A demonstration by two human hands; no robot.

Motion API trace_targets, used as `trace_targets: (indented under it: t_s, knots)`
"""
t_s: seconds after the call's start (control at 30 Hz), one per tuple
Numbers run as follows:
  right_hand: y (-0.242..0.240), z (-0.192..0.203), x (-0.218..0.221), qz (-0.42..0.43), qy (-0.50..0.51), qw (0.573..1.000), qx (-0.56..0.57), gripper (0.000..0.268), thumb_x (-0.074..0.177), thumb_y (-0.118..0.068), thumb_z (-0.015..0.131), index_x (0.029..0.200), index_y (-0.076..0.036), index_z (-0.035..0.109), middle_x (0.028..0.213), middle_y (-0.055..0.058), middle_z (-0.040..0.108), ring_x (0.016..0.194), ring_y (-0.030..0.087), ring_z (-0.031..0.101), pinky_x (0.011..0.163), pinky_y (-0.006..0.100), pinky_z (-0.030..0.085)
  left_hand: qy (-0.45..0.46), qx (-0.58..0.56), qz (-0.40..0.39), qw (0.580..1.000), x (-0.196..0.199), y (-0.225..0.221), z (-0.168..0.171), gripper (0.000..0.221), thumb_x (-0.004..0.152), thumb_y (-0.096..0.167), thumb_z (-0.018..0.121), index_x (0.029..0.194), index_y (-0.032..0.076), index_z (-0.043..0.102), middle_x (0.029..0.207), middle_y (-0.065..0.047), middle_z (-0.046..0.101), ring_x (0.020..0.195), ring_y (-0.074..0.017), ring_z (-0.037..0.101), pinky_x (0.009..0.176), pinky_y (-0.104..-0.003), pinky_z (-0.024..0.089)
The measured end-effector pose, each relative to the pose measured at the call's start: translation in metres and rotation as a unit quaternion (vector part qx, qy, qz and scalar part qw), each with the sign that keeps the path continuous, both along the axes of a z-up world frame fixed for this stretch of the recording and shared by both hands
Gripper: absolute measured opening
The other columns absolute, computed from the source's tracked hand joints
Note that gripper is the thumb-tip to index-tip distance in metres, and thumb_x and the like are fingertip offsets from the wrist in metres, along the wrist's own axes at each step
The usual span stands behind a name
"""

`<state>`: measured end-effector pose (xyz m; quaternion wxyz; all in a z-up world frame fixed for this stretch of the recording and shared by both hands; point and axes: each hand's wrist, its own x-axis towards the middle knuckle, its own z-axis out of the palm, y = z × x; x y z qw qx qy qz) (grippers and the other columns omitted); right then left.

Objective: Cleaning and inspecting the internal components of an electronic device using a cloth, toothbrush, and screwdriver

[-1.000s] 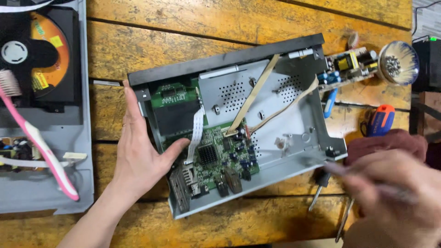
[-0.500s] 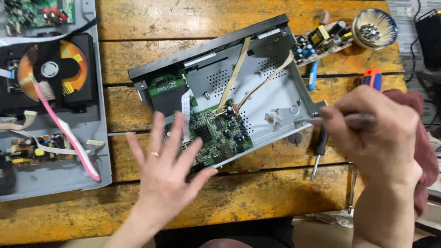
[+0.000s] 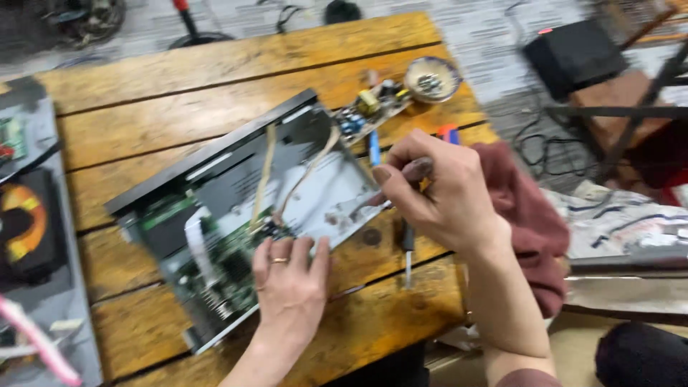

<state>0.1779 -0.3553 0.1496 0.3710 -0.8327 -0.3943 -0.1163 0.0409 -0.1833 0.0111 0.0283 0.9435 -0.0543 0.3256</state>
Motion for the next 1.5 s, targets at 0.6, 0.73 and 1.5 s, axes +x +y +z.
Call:
trace_targets:
  t_s: [0.6,0.73,1.5]
  knots:
    - [-0.049,0.011,-0.010,-0.099,0.133,0.986,0.027,0.011,0.098,-0.009,0.061,0.095,-0.001,0.068,0.078,0.007,0.069,0.057,0.012,0.065,0.044,0.020,0.046,0.059,-0.096,-0.043,0.993,-0.042,0.017,0.035,0.020,0.091,0.017,0.069,0.072,0.009,0.068,0.070,-0.005,0.058,0.075,-0.0290,0.059,0.109,-0.057,0.033]
    - [-0.057,0.003,-0.014,-0.089,0.102,0.989,0.061,0.030,0.106,-0.019,0.053,0.096,0.007,0.062,0.090,0.017,0.065,0.071,0.020,0.061,0.066,0.028,0.047,0.051,-0.095,-0.051,0.993,-0.049,0.022,0.031,0.016,0.089,0.018,0.074,0.078,0.009,0.070,0.074,-0.005,0.062,0.081,-0.0285,0.061,0.111,-0.059,0.033]
    - [0.039,0.015,-0.030,-0.080,0.127,0.974,-0.168,0.013,0.088,-0.008,0.068,0.077,-0.001,0.066,0.079,0.006,0.069,0.075,0.018,0.055,0.073,0.029,0.043,-0.021,-0.699,0.058,0.713,-0.028,0.202,-0.017,0.064,0.106,0.038,0.032,0.154,-0.001,0.017,0.162,-0.022,0.026,0.151,-0.0282,0.028,0.125,-0.037,0.018]
